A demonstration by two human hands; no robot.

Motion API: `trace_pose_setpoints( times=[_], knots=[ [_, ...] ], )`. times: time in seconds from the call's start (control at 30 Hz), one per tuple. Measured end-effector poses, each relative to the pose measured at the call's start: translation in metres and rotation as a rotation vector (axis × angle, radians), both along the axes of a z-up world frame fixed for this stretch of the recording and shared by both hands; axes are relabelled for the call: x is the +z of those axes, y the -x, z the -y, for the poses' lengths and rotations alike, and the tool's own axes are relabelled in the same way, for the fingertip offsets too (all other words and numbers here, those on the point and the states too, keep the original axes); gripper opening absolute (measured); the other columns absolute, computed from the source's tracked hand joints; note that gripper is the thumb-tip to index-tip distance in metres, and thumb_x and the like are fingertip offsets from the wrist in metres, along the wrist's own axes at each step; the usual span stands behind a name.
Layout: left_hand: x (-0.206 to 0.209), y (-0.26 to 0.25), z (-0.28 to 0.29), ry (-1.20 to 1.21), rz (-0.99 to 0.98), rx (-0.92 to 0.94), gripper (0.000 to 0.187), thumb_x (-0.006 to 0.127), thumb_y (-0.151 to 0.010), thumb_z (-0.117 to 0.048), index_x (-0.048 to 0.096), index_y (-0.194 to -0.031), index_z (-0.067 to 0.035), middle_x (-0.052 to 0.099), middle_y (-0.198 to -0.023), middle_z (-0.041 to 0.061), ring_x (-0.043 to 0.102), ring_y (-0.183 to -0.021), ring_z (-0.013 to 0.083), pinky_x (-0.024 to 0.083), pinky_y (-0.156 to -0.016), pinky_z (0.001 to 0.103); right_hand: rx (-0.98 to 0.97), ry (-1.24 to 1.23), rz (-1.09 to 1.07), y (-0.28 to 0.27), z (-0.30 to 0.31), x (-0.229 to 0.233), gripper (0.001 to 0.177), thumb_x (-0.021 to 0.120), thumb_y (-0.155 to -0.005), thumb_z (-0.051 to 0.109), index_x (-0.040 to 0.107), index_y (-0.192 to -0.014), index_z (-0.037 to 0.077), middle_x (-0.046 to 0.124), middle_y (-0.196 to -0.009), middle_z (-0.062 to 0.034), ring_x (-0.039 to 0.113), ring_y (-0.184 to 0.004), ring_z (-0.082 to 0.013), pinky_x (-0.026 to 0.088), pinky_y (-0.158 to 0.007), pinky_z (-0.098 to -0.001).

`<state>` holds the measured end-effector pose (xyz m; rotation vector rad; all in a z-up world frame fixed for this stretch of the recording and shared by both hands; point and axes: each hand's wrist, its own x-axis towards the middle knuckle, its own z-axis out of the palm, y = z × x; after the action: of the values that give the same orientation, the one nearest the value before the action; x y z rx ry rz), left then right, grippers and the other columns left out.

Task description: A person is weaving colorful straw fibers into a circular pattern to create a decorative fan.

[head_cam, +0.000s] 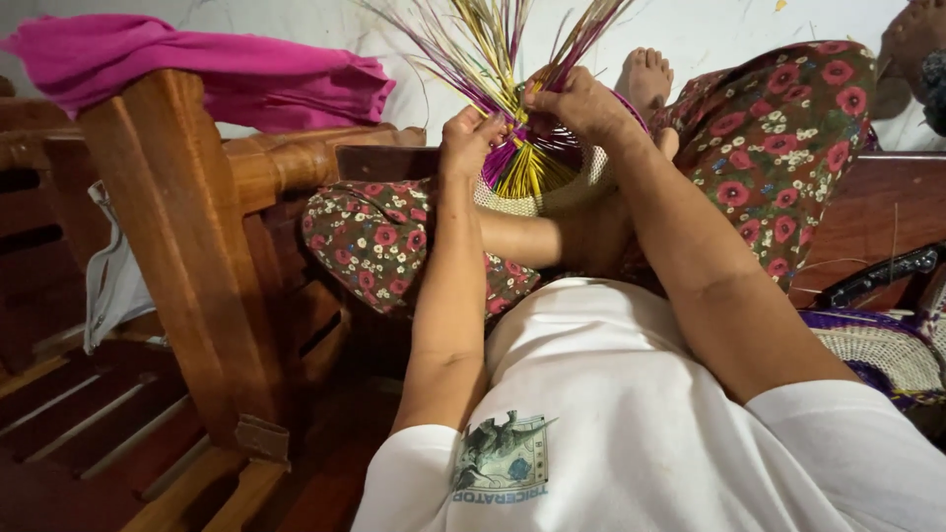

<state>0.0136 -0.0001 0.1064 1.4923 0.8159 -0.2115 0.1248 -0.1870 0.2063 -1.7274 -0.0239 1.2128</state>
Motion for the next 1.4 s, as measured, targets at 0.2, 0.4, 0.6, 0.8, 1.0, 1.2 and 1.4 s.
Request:
trace_pose_setpoints(
  times=[0.2, 0.4, 0.6, 0.8, 1.0, 1.2, 1.4],
  knots=[
    [0.01, 0.005, 0.005, 0.081, -0.002, 0.131, 0.009, 0.069, -0.089, 0.006, 0.07, -0.09, -0.003, 0.077, -0.081, 0.01, 0.065, -0.062, 0.0106, 0.044, -0.052, 0.021, -0.001, -0.1, 0.051, 0.002, 0.001, -0.009, 0.021, 0.063, -0.105, 0.027, 0.072, -0.097, 0.01, 0.074, -0.081, -0.0034, 0.071, -0.071, -0.0146, 0.057, -0.084, -0.0323],
    [0.061, -0.003, 0.022, -0.039, -0.137, 0.018, 0.036, 0.073, -0.089, -0.006, 0.051, -0.117, -0.011, 0.07, -0.098, 0.005, 0.069, -0.094, 0.0219, 0.054, -0.09, 0.036, 0.025, -0.115, 0.043, 0.002, 0.004, -0.017, 0.026, 0.062, -0.105, 0.036, 0.069, -0.096, 0.013, 0.073, -0.084, -0.0025, 0.071, -0.075, -0.016, 0.055, -0.084, -0.0357],
    [0.087, 0.01, 0.051, -0.889, -0.013, -0.24, 0.028, 0.081, -0.082, -0.033, 0.061, -0.1, -0.025, 0.072, -0.092, -0.005, 0.068, -0.083, 0.0146, 0.054, -0.068, 0.031, -0.04, -0.054, -0.033, 0.004, 0.005, -0.025, 0.024, 0.068, -0.102, 0.034, 0.068, -0.088, 0.015, 0.072, -0.083, 0.0011, 0.062, -0.073, -0.0126, 0.048, -0.081, -0.0341],
    [0.014, 0.018, 0.049, -0.794, 0.276, -0.224, 0.007, 0.067, -0.095, -0.014, 0.069, -0.102, -0.013, 0.063, -0.107, 0.009, 0.068, -0.088, 0.0219, 0.065, -0.07, 0.031, -0.029, -0.128, -0.017, 0.003, 0.005, -0.028, 0.022, 0.065, -0.103, 0.03, 0.071, -0.095, 0.011, 0.075, -0.088, -0.0033, 0.071, -0.077, -0.0147, 0.057, -0.081, -0.0308],
    [0.066, 0.0, 0.031, -0.306, 0.116, 0.147, 0.01, 0.06, -0.1, -0.018, 0.068, -0.099, -0.011, 0.071, -0.079, 0.001, 0.068, -0.067, 0.0107, 0.058, -0.059, 0.023, -0.008, -0.081, 0.01, 0.002, 0.005, -0.019, 0.024, 0.064, -0.104, 0.033, 0.071, -0.096, 0.012, 0.074, -0.088, -0.002, 0.069, -0.078, -0.0148, 0.054, -0.089, -0.037],
    [0.045, -0.012, -0.006, -0.085, 0.355, 0.385, 0.006, 0.066, -0.097, -0.008, 0.068, -0.092, -0.005, 0.067, -0.065, 0.004, 0.058, -0.052, 0.0111, 0.043, -0.046, 0.022, 0.008, 0.029, -0.034, 0.002, 0.007, -0.01, 0.026, 0.065, -0.104, 0.038, 0.072, -0.09, 0.017, 0.072, -0.083, 0.0027, 0.06, -0.07, -0.0114, 0.046, -0.084, -0.0381],
    [0.075, -0.029, -0.043, -0.16, 0.401, 0.4, 0.001, 0.069, -0.093, -0.007, 0.069, -0.094, -0.007, 0.071, -0.071, 0.006, 0.068, -0.058, 0.0136, 0.047, -0.044, 0.021, 0.014, -0.101, 0.037, 0.002, 0.005, -0.018, 0.029, 0.063, -0.105, 0.035, 0.073, -0.09, 0.011, 0.075, -0.083, -0.0028, 0.072, -0.074, -0.0145, 0.053, -0.092, -0.0364]
  ],
)
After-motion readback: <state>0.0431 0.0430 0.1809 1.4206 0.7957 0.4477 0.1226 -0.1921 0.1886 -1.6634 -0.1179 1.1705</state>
